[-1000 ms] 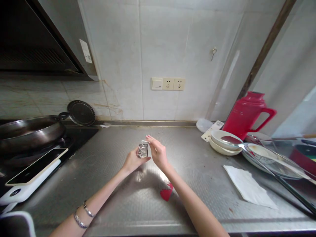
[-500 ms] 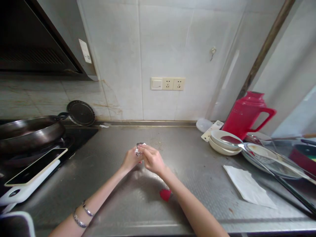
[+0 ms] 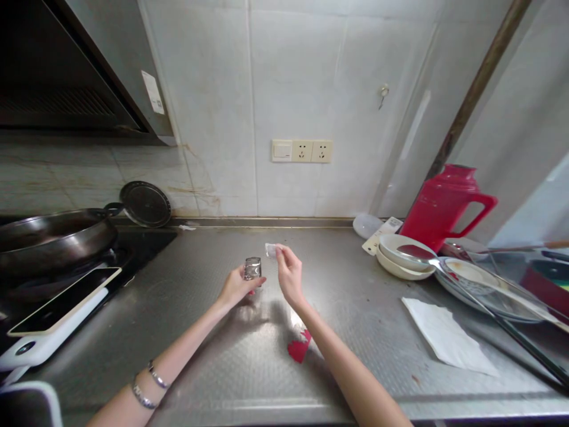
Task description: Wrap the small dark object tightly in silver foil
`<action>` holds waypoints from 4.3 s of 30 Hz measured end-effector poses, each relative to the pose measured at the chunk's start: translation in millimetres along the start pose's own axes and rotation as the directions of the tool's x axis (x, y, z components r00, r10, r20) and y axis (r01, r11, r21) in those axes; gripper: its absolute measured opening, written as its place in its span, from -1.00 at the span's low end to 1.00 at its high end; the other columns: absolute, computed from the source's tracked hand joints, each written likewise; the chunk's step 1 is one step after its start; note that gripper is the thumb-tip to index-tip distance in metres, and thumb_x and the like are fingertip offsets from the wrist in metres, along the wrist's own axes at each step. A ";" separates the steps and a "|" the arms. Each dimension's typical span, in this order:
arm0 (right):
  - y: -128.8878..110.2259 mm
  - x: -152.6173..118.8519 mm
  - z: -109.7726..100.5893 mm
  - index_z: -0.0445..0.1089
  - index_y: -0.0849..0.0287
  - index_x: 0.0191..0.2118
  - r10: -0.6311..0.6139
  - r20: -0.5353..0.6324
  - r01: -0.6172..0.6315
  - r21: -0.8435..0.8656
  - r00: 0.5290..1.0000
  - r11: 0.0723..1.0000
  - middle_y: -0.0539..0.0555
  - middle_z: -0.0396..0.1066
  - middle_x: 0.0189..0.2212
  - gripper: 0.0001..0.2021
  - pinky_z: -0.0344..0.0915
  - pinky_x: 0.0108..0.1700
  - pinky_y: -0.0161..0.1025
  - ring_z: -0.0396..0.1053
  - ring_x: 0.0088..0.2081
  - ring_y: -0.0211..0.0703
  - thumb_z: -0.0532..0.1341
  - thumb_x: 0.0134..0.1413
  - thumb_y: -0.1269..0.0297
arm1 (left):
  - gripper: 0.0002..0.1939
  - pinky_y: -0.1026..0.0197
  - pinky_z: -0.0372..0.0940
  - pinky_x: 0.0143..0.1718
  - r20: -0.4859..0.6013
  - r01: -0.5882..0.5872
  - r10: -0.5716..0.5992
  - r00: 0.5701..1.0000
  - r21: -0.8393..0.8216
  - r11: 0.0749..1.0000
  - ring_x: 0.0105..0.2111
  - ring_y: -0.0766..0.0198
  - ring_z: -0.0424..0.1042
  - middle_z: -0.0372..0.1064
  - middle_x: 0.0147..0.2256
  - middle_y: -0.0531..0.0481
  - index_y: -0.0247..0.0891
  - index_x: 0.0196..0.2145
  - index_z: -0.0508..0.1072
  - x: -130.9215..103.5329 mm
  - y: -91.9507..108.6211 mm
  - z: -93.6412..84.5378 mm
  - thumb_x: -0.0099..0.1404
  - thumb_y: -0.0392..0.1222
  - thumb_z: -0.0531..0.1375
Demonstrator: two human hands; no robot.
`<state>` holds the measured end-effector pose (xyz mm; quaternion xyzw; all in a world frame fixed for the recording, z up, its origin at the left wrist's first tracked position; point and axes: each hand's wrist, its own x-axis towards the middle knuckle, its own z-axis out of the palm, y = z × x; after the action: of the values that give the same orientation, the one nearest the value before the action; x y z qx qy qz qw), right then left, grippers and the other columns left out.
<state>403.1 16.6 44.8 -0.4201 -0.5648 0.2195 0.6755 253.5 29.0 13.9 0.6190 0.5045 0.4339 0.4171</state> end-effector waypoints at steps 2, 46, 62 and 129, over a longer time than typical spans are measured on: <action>10.3 4.3 0.4 0.42 0.21 -0.28 0.057 -0.035 -0.057 0.003 0.998 0.998 0.07 0.46 -0.34 -0.69 0.28 -0.20 -0.26 0.36 -0.28 -0.16 0.07 0.16 0.08 | -0.54 0.35 0.24 -0.64 0.016 -0.025 0.025 1.000 0.006 1.000 -0.64 0.38 0.32 0.40 -0.53 0.06 -0.32 -0.29 0.42 -1.3 -1.4 0.6 -0.07 0.04 0.35; 20.8 -7.1 8.6 0.38 0.17 -0.09 0.266 0.580 -0.425 0.155 0.770 0.892 0.08 0.46 -0.17 -0.53 0.30 -0.04 -0.16 0.41 -0.16 -0.12 0.39 -0.22 0.21 | -0.11 -0.08 0.07 0.15 0.025 -0.444 0.445 0.895 0.152 0.883 0.11 0.00 0.14 0.06 0.06 -0.19 -0.21 0.09 0.10 4.7 -17.2 -4.1 -0.17 -0.17 0.42; 43.8 6.5 -0.4 0.46 0.20 -0.35 0.367 0.380 -0.418 0.058 0.849 0.907 0.03 0.41 -0.44 -0.65 0.37 -0.48 -0.28 0.35 -0.40 -0.18 0.20 -0.06 -0.02 | -0.13 0.09 0.24 0.00 0.076 -0.332 0.328 0.942 0.047 0.942 -0.06 0.13 0.38 0.33 -0.03 -0.15 -0.19 0.10 0.03 -7.6 -5.9 2.4 -0.10 -0.14 0.40; 3.0 0.3 -0.1 0.45 0.15 -0.22 -0.152 0.399 0.229 -0.152 0.904 0.961 0.09 0.46 -0.27 -0.82 0.36 -0.18 -0.26 0.42 -0.22 -0.16 0.20 0.11 0.20 | -0.14 0.00 0.27 -0.01 0.030 -0.469 0.478 0.878 0.260 0.844 -0.01 0.06 0.34 0.25 0.03 -0.19 -0.20 0.13 0.05 -5.1 -18.4 6.0 -0.08 -0.24 0.36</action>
<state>403.8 18.5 42.6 -0.3758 -0.7433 0.1735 0.5256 253.8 26.2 -5.9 0.7656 0.3960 0.4645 0.2032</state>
